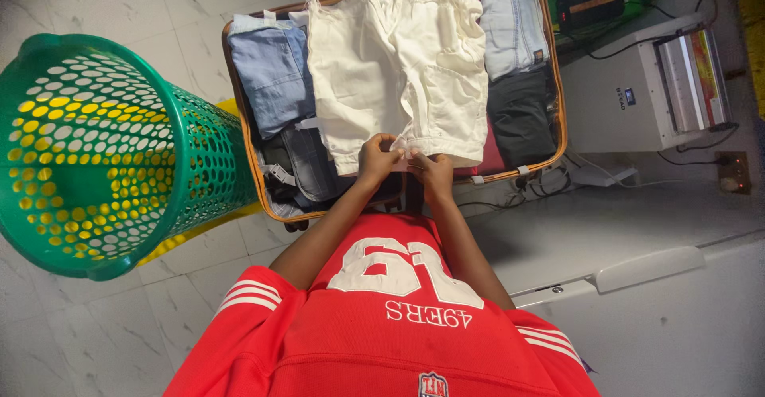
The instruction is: The person packs a suitcase by folding and placing clothing items, including a black garment, a patterned scarf, black shorts, denim shorts, and a white garment, into the compartments.
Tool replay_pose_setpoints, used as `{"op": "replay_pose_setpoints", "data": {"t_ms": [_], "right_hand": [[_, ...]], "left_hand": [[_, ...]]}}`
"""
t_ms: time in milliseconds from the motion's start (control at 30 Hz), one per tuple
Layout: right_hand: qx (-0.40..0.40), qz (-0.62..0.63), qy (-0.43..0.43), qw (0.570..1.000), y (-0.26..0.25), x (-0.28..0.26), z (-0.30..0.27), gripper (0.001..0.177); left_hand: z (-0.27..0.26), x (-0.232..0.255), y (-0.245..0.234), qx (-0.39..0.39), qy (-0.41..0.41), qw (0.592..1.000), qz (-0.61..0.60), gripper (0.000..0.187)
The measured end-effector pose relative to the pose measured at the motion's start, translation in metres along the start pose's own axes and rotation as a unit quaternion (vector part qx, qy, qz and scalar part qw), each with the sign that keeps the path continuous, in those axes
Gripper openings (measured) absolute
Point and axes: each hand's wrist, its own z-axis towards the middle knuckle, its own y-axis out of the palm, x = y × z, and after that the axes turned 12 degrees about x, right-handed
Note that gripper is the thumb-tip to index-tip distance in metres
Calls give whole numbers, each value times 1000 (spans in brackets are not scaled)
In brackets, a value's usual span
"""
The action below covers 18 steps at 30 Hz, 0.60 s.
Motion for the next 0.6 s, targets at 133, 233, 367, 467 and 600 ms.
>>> {"op": "replay_pose_setpoints", "data": {"t_ms": [133, 233, 367, 467, 600], "right_hand": [[-2, -15, -67, 998, 0, 11, 4, 22], [-2, -31, -97, 995, -1, 19, 12, 21], [-8, -8, -17, 1000, -6, 22, 19, 23], [-22, -14, -32, 999, -11, 20, 14, 23], [-44, -19, -32, 998, -3, 6, 3, 21]], "left_hand": [[-10, 19, 5, 36, -33, 998, 28, 27], [-8, 26, 7, 38, 23, 998, 41, 26], [-6, 37, 5, 53, 97, 987, 115, 27], [-11, 48, 6, 44, 134, 970, 196, 26], [-9, 56, 6, 23, 171, 956, 235, 27]]}}
